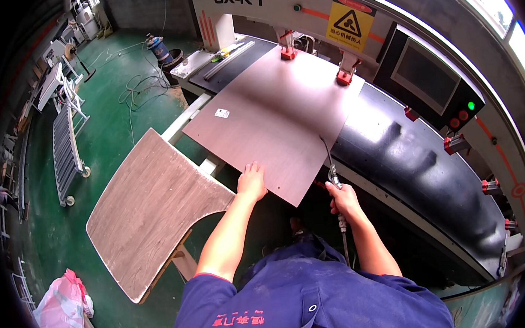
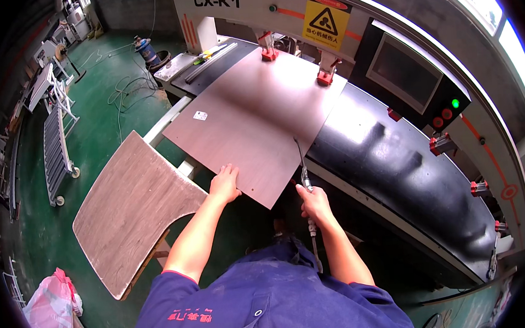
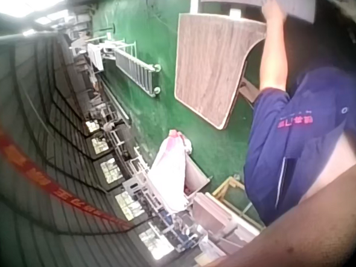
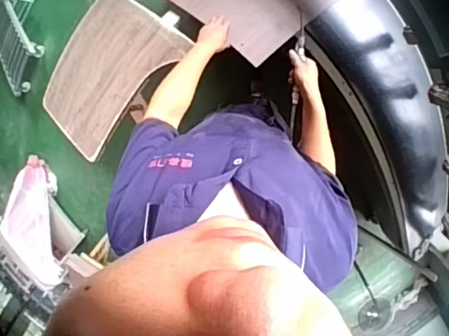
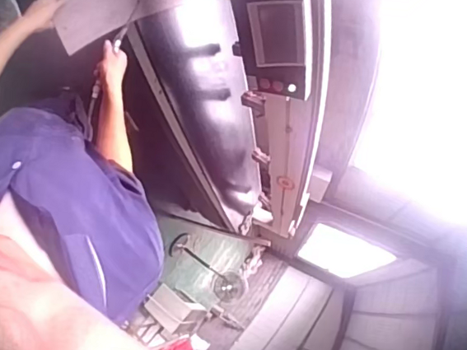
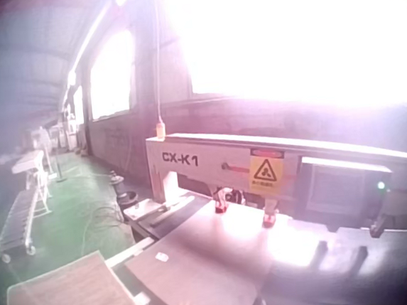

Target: The person picks up a wooden board from a stack, places it onto a manufacturing machine, uses a hand-held air nozzle to clean the board, and then moves the board to another pile.

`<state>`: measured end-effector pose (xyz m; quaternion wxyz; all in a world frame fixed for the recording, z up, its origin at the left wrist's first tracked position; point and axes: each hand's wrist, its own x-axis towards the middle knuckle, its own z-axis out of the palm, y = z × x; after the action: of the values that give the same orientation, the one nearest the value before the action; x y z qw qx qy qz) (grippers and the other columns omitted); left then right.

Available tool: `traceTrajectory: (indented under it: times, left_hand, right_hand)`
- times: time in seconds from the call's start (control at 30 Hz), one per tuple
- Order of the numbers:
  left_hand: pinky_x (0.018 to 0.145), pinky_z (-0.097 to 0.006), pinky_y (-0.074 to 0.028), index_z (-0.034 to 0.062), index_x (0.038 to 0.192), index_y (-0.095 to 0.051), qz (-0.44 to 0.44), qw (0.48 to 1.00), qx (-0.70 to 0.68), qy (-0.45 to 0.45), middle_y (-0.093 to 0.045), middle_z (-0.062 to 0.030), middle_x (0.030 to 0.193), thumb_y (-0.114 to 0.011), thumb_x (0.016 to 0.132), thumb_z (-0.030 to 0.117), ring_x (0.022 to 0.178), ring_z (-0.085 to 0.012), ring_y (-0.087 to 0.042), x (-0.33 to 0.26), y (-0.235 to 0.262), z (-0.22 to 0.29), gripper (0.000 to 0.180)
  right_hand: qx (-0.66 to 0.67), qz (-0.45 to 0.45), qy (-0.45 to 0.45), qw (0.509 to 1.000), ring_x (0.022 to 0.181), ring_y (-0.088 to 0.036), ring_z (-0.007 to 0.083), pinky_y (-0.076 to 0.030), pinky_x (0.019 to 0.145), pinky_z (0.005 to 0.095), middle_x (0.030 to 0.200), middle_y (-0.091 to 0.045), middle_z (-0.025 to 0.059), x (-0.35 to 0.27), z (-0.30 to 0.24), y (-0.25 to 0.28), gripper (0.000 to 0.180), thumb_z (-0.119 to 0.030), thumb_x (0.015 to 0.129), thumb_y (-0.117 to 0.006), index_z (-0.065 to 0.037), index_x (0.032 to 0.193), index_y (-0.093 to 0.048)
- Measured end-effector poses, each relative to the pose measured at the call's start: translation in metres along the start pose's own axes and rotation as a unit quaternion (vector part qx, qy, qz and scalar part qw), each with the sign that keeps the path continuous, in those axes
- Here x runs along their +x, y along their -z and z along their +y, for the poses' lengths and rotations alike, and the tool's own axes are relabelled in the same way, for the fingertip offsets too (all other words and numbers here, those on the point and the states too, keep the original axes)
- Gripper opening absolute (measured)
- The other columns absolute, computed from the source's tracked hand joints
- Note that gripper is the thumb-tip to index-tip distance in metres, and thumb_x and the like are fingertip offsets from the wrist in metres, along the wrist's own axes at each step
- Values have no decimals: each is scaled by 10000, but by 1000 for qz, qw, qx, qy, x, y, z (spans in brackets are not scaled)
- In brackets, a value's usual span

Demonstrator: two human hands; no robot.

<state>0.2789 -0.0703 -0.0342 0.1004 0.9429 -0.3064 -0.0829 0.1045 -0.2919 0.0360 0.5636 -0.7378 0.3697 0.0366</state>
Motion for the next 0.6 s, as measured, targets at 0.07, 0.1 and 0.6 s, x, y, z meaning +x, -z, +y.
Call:
traceTrajectory:
  times: [0.07, 0.1, 0.6]
  left_hand:
    - [1002, -432, -416, 60, 1250, -479, -1, 1000, 0, 2, -397, -177, 1392, -791, 643, 182, 1305, -345, -376, 0, 0, 0, 693]
    - [1004, -432, -414, 60, 1256, -475, -2, 1000, 0, 2, -397, -177, 1392, -789, 644, 181, 1307, -345, -374, 0, -1, -1, 698]
    - [1027, -432, -387, 55, 1280, -454, 11, 1000, -10, 1, -387, -196, 1396, -725, 662, 121, 1310, -364, -362, -4, -3, 0, 678]
  right_hand:
    - [-3, 2, -3, 1000, 401, -519, 152, -432, 402, 286, 528, -525, 47, -1, 0, 0, 397, -378, 907, -572, -46, 699, -511]
    - [-2, 1, -2, 1000, 401, -519, 152, -432, 402, 286, 527, -525, 47, -1, -1, 0, 396, -377, 907, -572, -46, 698, -511]
    - [47, 39, -4, 998, 408, -514, 152, -433, 391, 291, 533, -511, 49, 4, 9, 11, 388, -362, 899, -590, -44, 691, -516]
